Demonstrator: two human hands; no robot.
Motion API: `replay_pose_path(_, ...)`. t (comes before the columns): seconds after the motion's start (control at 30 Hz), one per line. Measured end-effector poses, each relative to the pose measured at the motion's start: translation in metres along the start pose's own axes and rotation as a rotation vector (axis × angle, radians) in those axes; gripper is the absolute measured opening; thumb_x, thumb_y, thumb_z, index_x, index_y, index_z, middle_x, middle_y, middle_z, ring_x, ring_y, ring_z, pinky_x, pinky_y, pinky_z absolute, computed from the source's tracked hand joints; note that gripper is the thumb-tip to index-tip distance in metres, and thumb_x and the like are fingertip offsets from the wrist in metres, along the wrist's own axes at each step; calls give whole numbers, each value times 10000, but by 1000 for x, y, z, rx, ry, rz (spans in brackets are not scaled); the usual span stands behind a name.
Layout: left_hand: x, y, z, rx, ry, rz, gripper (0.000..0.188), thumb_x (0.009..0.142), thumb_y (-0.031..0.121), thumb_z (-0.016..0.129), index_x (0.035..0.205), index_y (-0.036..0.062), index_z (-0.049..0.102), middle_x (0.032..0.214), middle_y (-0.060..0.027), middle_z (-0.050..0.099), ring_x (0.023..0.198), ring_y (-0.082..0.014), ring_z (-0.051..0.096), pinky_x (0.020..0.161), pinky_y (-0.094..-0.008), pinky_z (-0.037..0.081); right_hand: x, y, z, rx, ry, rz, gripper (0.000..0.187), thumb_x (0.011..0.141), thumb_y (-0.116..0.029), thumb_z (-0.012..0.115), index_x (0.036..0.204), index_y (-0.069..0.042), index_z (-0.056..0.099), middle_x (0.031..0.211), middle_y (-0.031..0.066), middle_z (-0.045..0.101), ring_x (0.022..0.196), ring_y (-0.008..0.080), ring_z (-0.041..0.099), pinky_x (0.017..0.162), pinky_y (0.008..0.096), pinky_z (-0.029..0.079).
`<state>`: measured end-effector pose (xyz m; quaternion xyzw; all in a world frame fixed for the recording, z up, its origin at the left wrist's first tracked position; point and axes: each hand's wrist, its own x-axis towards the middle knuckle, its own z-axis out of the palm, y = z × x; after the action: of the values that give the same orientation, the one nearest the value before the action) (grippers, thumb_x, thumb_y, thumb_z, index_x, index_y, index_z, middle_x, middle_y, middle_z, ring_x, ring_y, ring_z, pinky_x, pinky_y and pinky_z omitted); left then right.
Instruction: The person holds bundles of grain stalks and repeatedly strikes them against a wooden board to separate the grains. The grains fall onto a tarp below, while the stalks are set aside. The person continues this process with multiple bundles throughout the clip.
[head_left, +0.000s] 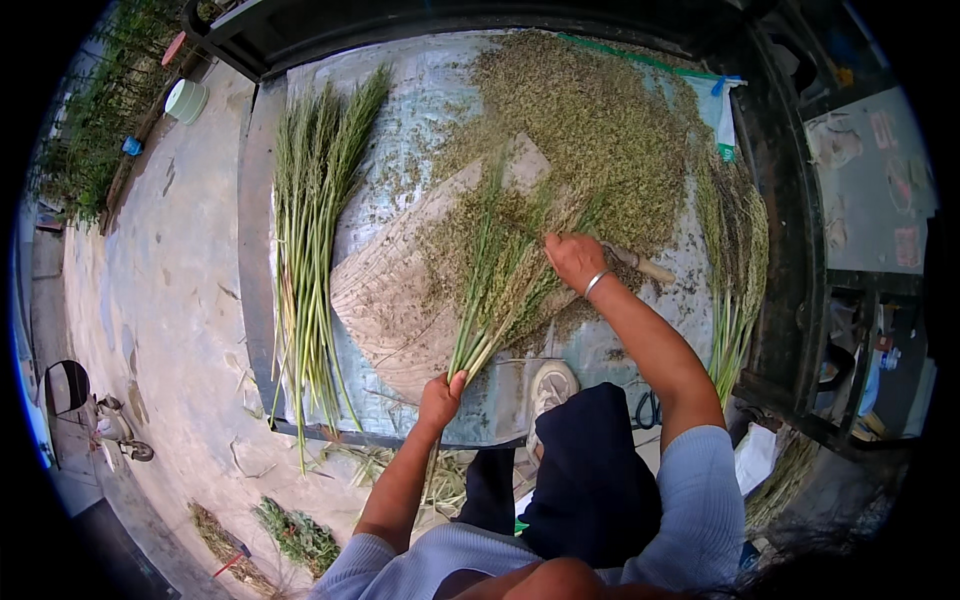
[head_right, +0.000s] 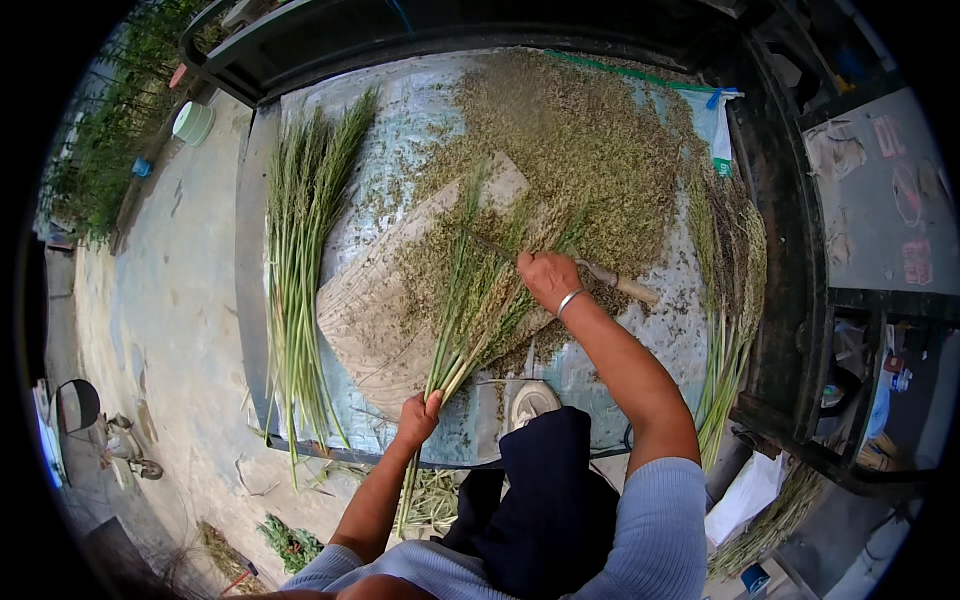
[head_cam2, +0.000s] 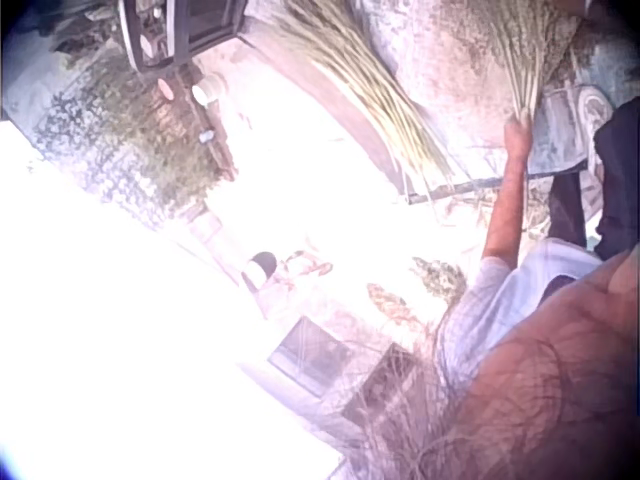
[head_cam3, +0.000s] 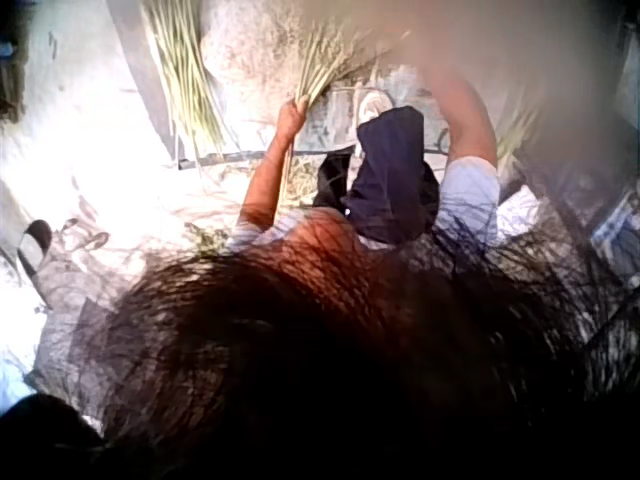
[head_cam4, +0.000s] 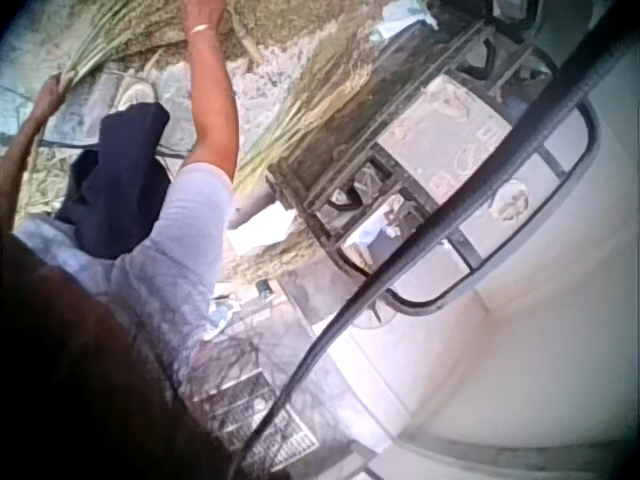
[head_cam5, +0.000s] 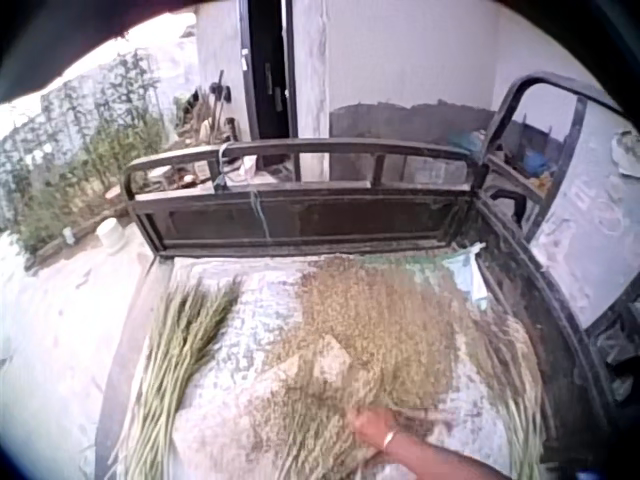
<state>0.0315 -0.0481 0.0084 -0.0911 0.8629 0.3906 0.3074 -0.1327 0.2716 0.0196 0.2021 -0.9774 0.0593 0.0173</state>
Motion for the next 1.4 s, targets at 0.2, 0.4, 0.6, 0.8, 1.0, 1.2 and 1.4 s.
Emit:
replay_pose_path(0.2, -8, -1, 2, 2, 29, 44, 495, 884, 445, 507, 834, -36, 611, 691, -267, 583, 689, -432, 585, 604, -444, 445, 19, 23, -21, -65, -10, 351, 69, 747, -82, 549, 799, -40, 535, 603, 127, 581, 584, 294, 609, 498, 403, 487)
replay_pose_path(0.4, -9, -17, 2, -3, 27, -1, 531, 878, 469, 498, 807, -47, 603, 694, -276, 581, 708, -441, 582, 618, -456, 447, -14, -39, -28, 74, 110, -100, 84, 762, -128, 571, 775, -61, 521, 608, 117, 573, 581, 285, 600, 505, 398, 485)
replay_pose_path(0.6, -11, 3, -3, 7, 32, 25, 500, 880, 469, 486, 899, -9, 631, 726, -253, 602, 730, -430, 590, 638, -450, 456, -6, 11, 6, -38, -81, 118, 91, 793, -128, 559, 767, -54, 513, 641, 133, 588, 602, 302, 607, 503, 408, 488)
replay_pose_path(0.8, -3, 10, -4, -31, 6, 6, 504, 882, 469, 480, 915, -10, 631, 727, -246, 607, 737, -413, 601, 650, -431, 460, 13, 8, 6, -52, -18, 299, 101, 768, -59, 539, 865, -33, 536, 649, 136, 608, 598, 289, 624, 482, 395, 498)
replay_pose_path(1.0, -1, -8, 0, -5, 39, 16, 505, 882, 467, 479, 904, -15, 628, 731, -252, 606, 746, -415, 602, 650, -434, 459, -20, -43, -10, 10, 116, -77, 107, 748, -79, 569, 843, -58, 526, 633, 113, 586, 614, 267, 615, 493, 386, 494)
replay_pose_path(1.2, -2, 1, 5, 52, 57, 43, 521, 874, 479, 489, 877, -24, 623, 732, -269, 598, 742, -436, 591, 641, -465, 457, -13, 34, 9, -144, 4, 224, 85, 795, -124, 545, 790, -47, 512, 588, 123, 565, 562, 304, 587, 483, 424, 472)
replay_pose_path(1.4, -18, -22, 3, 49, 91, 1, 535, 868, 499, 485, 875, -16, 630, 743, -273, 598, 758, -448, 582, 646, -475, 450, -26, 42, -26, -14, 106, 318, 64, 817, -109, 550, 822, -51, 523, 646, 126, 585, 615, 292, 603, 521, 419, 483)
